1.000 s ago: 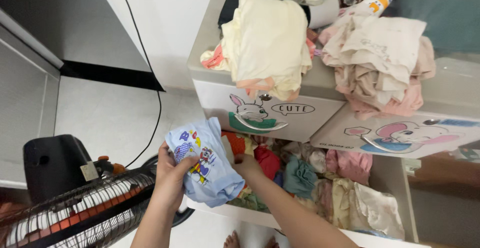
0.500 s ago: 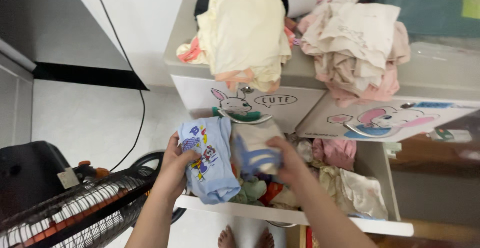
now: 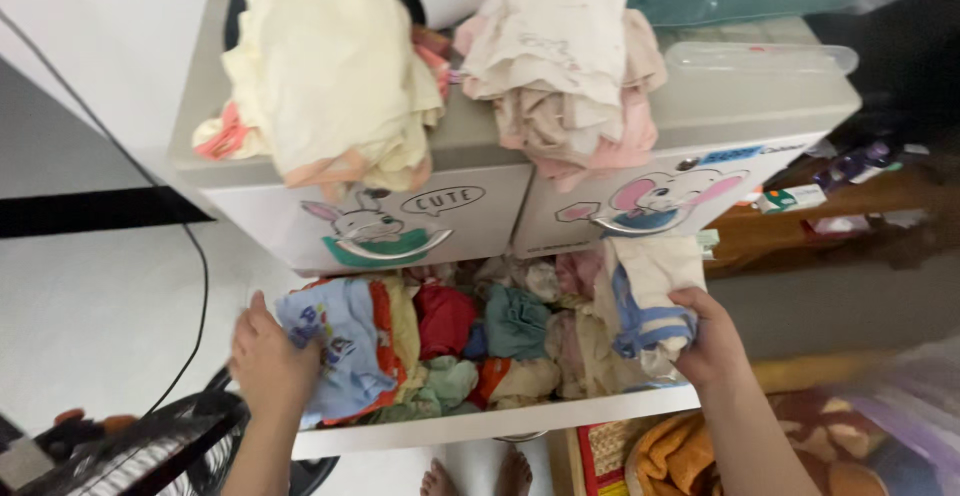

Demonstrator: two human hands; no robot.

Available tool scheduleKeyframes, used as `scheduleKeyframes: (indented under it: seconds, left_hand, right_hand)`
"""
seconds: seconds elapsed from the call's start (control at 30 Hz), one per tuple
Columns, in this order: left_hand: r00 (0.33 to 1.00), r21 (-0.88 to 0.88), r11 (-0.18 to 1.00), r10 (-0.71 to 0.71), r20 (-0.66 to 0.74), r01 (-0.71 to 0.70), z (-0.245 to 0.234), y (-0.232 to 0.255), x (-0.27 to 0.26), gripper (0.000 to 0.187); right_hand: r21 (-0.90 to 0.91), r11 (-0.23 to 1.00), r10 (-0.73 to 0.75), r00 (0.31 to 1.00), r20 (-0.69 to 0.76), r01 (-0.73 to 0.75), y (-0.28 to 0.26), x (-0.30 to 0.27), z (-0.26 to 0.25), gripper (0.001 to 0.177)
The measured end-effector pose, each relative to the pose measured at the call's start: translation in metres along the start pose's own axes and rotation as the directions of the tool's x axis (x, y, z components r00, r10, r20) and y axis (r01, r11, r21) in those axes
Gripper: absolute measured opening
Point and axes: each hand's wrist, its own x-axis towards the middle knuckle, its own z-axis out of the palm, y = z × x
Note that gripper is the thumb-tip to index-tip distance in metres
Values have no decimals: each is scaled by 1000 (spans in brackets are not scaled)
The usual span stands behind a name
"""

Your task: The person takes various baby clothes from an open drawer, unfolds them, and folds them neatly by hand. The folded items are placed on top of the cabinet. The person handles multiple garments including onesies and shirts, folding each one individually.

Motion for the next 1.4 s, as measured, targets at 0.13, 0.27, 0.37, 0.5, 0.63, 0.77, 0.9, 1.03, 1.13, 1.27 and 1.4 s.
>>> scheduleKeyframes:
  seconds: [0.13,0.27,0.37,0.5,0.63,0.77,0.9,1.03,1.13,1.27,1.4]
  left_hand:
    - [923,291,883,384,6,-369,8,30,-16,58]
    - [920,280,880,336,202,-384,30,40,-24,78]
    - [881,306,891,182,437,-336,30,26,-22,103]
    - [864,378,857,140,483,-350,24,28,-20,103]
    - [908,520,774,166,385,-362,19,59,-28,89]
    - [891,289,851,370,263,-439,29,105,-39,78]
    - [808,-469,846,453,377,-255,63,163,-59,74]
    - [426,-486,646,262,866,589,104,222,-80,87]
    - [58,-139,127,499,865,982,115,247,-98,84]
    - [141,-162,-15,577,804,987,120,263,-103,65]
    - [409,-539,222,440,799,813,142,281,-108,56]
  right_hand:
    - [68,997,-43,997,-58,47,-9,1,-39,16]
    - [83,995,-33,988,-151,46,-18,-2,-54,15]
    - [73,996,-36,988,-147,47,-22,-2,-55,13]
    - [68,997,-16,986,-167,28,-25,5,-55,16]
    - [47,999,32,987,-158,-24,-23,9,-57,23]
    - [90,996,1,985,-173,14,-26,4,-55,26]
    - [60,998,-16,990,-139,24,-26,-8,-31,37]
    - [27,993,117,987,-108,-115,-3,-30,13,49]
    - [20,983,185,982,-44,-184,16,-43,42,46]
    - [-159,968,193,981,-13,-193,13,-42,48,45]
    - [-447,891,58,997,-60,-79,2,-36,20,43]
